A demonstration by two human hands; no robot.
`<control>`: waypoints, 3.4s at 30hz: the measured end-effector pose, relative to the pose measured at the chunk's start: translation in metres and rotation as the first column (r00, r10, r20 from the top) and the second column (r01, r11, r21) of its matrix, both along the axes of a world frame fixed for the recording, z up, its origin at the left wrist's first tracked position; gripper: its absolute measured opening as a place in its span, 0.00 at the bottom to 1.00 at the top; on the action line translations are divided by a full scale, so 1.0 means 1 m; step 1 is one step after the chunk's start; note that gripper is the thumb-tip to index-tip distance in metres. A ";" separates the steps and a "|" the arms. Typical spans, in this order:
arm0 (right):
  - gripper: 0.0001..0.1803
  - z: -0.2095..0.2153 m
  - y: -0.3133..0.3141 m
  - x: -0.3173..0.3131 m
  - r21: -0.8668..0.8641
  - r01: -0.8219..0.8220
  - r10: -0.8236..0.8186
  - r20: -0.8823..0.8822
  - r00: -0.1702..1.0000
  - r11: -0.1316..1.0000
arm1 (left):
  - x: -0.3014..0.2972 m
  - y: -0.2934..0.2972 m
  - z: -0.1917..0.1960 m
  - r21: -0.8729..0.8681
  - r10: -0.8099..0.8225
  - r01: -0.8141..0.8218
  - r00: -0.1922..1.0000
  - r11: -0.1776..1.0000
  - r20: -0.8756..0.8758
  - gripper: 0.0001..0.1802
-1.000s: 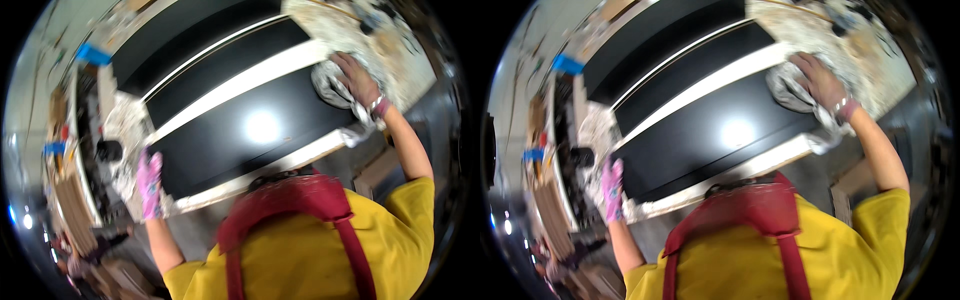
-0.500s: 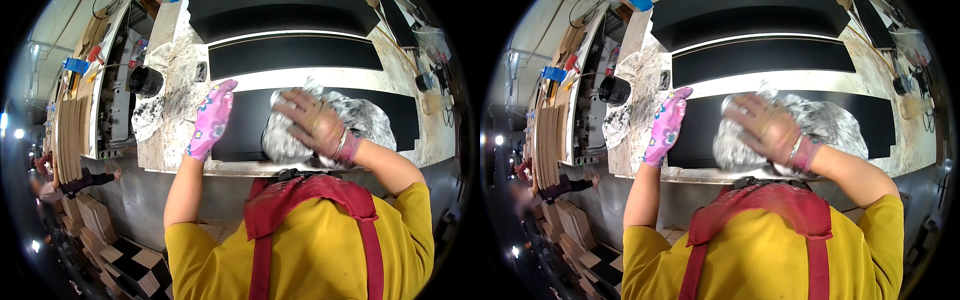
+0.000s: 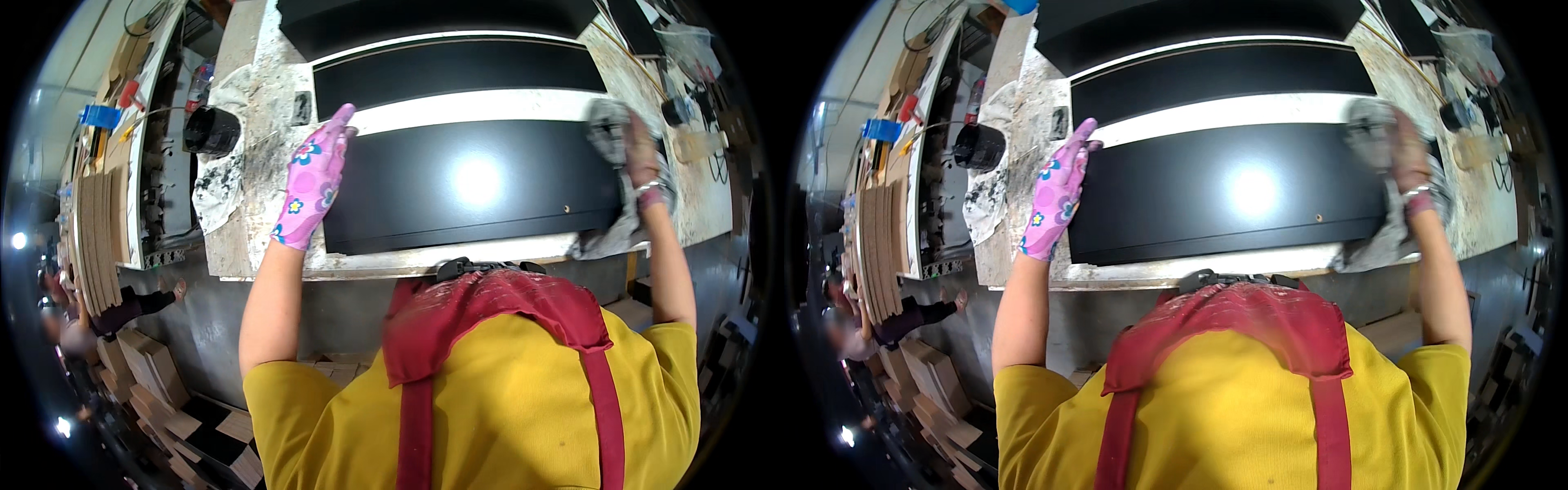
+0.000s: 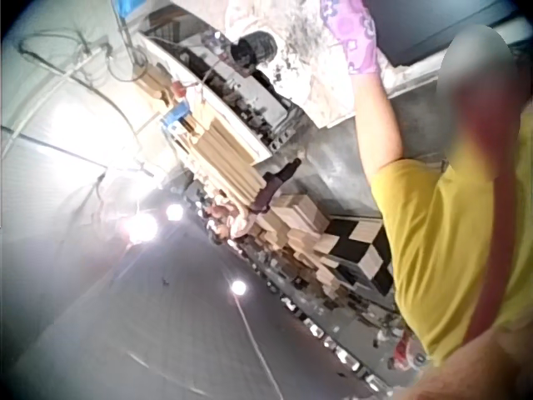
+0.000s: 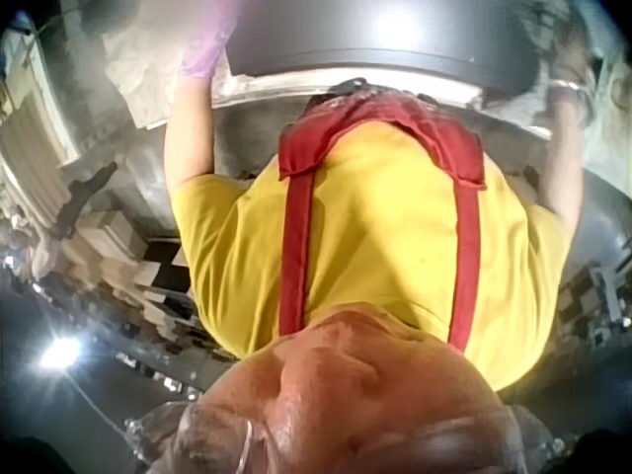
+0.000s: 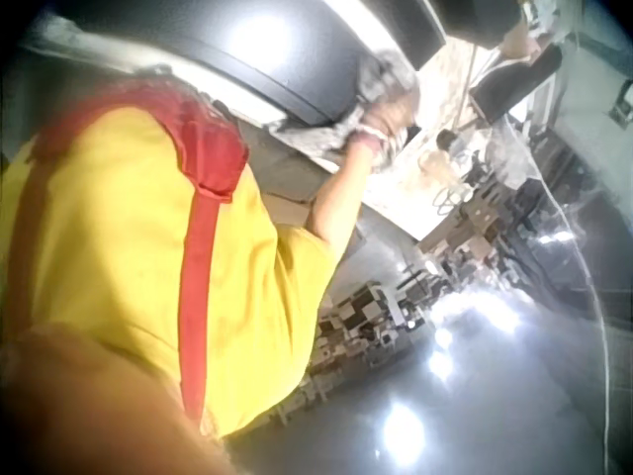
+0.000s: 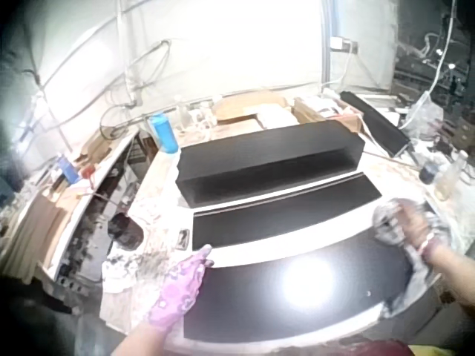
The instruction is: The person wipes the surface and edges of black wood panels with a cloth, handling them one at a time and stacking them on the workbench.
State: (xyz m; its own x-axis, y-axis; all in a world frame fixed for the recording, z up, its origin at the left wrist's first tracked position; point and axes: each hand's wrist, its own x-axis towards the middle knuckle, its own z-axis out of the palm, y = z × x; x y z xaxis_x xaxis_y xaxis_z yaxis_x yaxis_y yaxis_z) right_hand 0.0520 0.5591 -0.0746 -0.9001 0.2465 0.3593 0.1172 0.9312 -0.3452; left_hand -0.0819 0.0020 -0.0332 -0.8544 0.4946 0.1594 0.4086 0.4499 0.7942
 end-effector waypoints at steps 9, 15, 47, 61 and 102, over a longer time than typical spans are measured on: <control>0.29 0.018 0.217 0.144 -0.165 0.511 -0.455 0.285 0.844 0.844 | 0.001 -0.061 -0.021 -0.360 0.329 -0.226 0.909 0.905 0.257 0.27; 0.19 0.067 0.168 0.096 -0.041 -0.022 0.039 0.504 0.863 0.999 | -0.021 -0.056 -0.024 -0.055 0.206 -0.206 0.848 0.977 0.488 0.34; 0.27 0.122 0.135 0.107 -0.132 0.402 -0.315 0.424 0.849 0.906 | -0.021 -0.096 -0.005 -0.091 0.469 -0.461 0.873 0.883 0.131 0.28; 0.23 0.081 0.037 0.084 -0.093 0.170 -0.151 0.187 0.971 0.981 | 0.055 0.163 0.041 -0.650 -0.409 0.170 0.882 0.740 -0.236 0.34; 0.23 -0.002 -0.499 -0.328 0.187 -0.942 0.715 0.615 0.333 0.278 | 0.085 0.155 -0.014 0.331 -0.387 0.442 0.895 0.834 -0.221 0.30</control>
